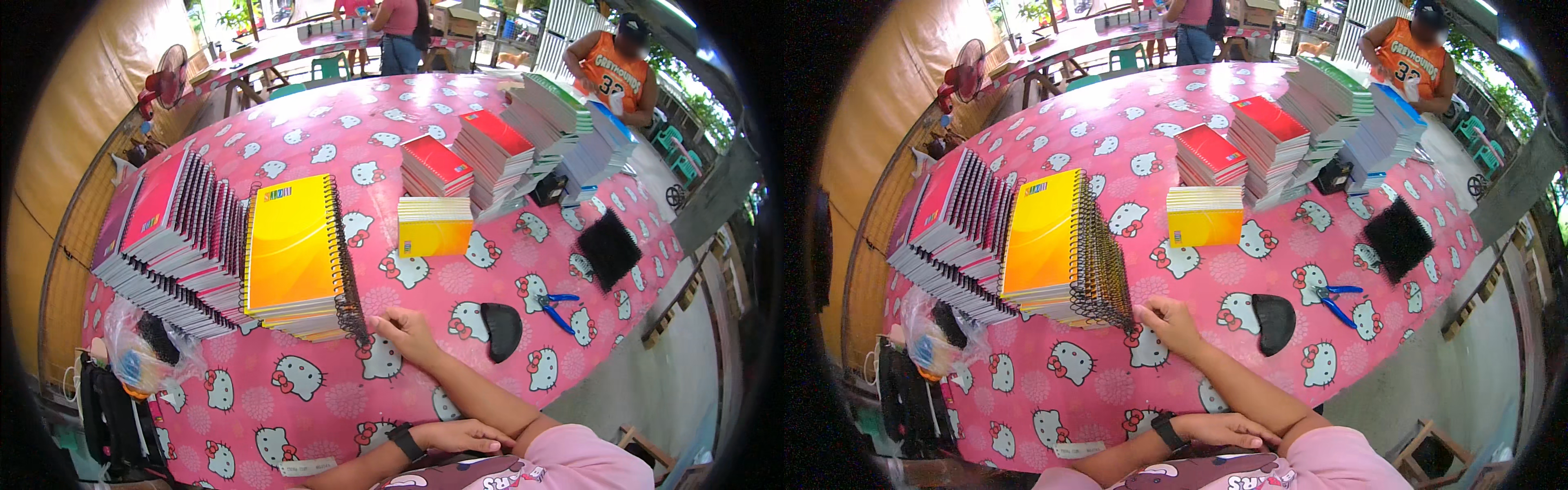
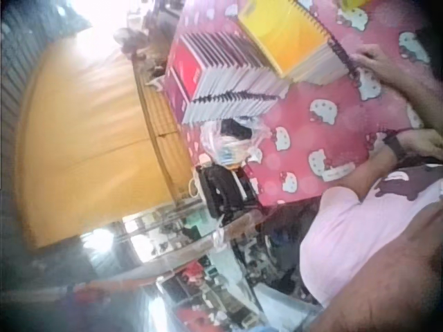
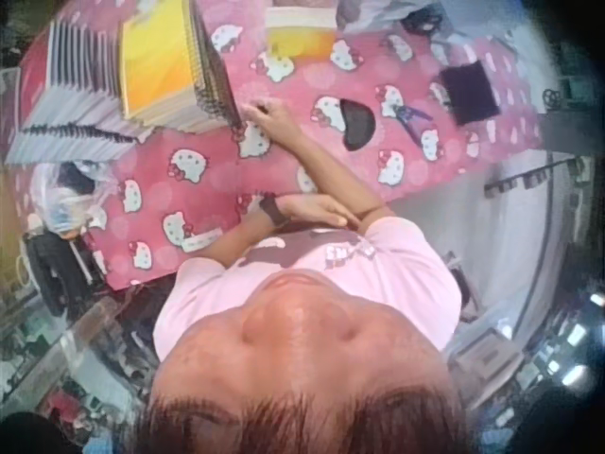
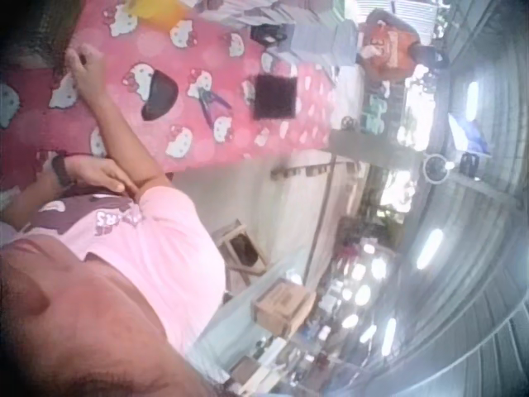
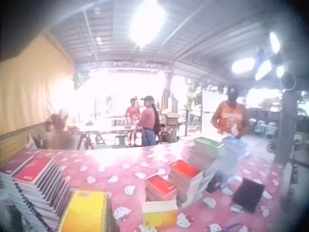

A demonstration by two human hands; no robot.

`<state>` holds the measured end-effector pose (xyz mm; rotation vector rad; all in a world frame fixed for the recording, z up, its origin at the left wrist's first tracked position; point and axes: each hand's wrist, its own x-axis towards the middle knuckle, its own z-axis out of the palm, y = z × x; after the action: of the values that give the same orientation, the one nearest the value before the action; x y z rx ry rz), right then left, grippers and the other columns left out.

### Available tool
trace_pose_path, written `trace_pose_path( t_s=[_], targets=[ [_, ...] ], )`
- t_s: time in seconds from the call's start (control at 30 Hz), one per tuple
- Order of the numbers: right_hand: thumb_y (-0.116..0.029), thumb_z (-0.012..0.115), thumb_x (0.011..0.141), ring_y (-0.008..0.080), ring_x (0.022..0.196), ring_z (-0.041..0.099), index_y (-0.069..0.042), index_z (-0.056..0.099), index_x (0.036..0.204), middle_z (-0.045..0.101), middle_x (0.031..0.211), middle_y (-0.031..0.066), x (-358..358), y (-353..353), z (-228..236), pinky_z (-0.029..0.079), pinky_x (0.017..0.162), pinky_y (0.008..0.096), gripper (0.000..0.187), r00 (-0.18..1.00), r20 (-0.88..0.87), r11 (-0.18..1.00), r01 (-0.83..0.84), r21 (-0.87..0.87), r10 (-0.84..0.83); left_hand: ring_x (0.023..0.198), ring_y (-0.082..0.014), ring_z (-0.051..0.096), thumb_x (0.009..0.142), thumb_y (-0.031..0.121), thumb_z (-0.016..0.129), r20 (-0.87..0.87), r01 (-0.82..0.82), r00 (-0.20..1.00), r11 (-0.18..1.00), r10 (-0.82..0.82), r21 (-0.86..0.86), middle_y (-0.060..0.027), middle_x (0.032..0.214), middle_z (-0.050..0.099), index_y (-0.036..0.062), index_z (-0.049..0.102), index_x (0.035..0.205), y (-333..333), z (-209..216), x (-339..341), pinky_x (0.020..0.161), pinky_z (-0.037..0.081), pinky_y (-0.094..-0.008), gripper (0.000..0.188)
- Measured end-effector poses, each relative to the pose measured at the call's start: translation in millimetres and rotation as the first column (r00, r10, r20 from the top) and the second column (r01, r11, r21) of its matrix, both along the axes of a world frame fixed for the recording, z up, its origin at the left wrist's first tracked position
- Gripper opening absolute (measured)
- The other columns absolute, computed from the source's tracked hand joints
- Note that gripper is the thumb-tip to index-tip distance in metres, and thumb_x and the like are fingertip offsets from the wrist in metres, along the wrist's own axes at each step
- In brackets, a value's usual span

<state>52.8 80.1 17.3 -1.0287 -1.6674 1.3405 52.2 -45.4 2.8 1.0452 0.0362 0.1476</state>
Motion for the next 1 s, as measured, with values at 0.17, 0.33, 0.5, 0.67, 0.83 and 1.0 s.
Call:
trace_pose_path(
  t_s=[0.17,0.33,0.5,0.67,0.83,1.0],
  targets=[
    [-0.012,0.063,0.080,0.0172,0.067,0.055,-0.002,0.061,0.092,0.058,0.078,0.0097,18,30,-3,0.045,0.060,0.0290,0.015,0.968,0.017,0.897,0.226,0.380,-0.252,0.104,-0.0138,0.054,0.095,0.031,0.046,-0.049,0.049,0.997,0.994,-0.054,-0.101,-0.0069,0.113,0.058,0.0010,0.049,0.123,0,-18,12,0.090,0.042,-0.0284,0.042],
    [-0.010,0.068,0.069,0.0284,0.099,0.050,-0.009,0.060,0.098,0.058,0.097,0.0105,72,104,22,0.041,0.081,0.0417,0.030,0.722,0.242,0.485,0.147,0.862,-0.648,0.099,-0.0132,0.056,0.093,0.032,0.048,-0.171,-0.091,0.982,0.992,0.076,-0.083,-0.0064,0.112,0.057,0.0036,0.046,0.124,7,-15,15,0.085,0.045,-0.0275,0.042],
    [-0.013,0.071,0.066,0.0257,0.096,0.050,-0.012,0.060,0.091,0.057,0.093,0.0050,82,141,27,0.039,0.080,0.0425,0.028,0.625,0.358,0.429,-0.040,0.902,-0.694,0.099,-0.0130,0.055,0.094,0.031,0.048,-0.187,-0.134,0.975,0.989,0.122,-0.053,-0.0073,0.116,0.054,0.0034,0.041,0.128,7,-7,7,0.085,0.044,-0.0268,0.044],
    [-0.013,0.075,0.059,0.0261,0.089,0.053,-0.010,0.060,0.079,0.058,0.086,0.0049,86,158,41,0.043,0.074,0.0394,0.025,0.593,0.382,0.475,0.000,0.880,-0.709,0.095,-0.0130,0.055,0.093,0.031,0.048,-0.160,-0.153,0.976,0.988,0.151,-0.004,-0.0053,0.113,0.053,0.0026,0.040,0.128,5,-15,8,0.084,0.045,-0.0261,0.045],
    [-0.008,0.069,0.066,0.0294,0.070,0.059,-0.003,0.057,0.078,0.061,0.073,0.0108,110,140,70,0.045,0.061,0.0397,0.018,0.769,0.258,0.642,0.243,0.727,-0.584,0.091,-0.0121,0.055,0.088,0.024,0.057,-0.020,-0.408,0.907,0.886,0.422,0.220,-0.0047,0.108,0.053,0.0010,0.043,0.122,9,-5,8,0.079,0.047,-0.0268,0.043],
    [-0.003,0.066,0.071,0.0165,0.062,0.057,-0.001,0.056,0.080,0.058,0.067,0.0079,142,16,93,0.044,0.057,0.0297,0.014,0.857,0.265,0.767,0.209,0.606,-0.442,0.097,-0.0217,0.052,0.075,0.006,0.067,0.323,-0.805,-0.184,-0.331,0.928,0.492,-0.0097,0.106,0.053,0.0010,0.046,0.117,23,9,-6,0.089,0.042,-0.0335,0.048]
  ],
)
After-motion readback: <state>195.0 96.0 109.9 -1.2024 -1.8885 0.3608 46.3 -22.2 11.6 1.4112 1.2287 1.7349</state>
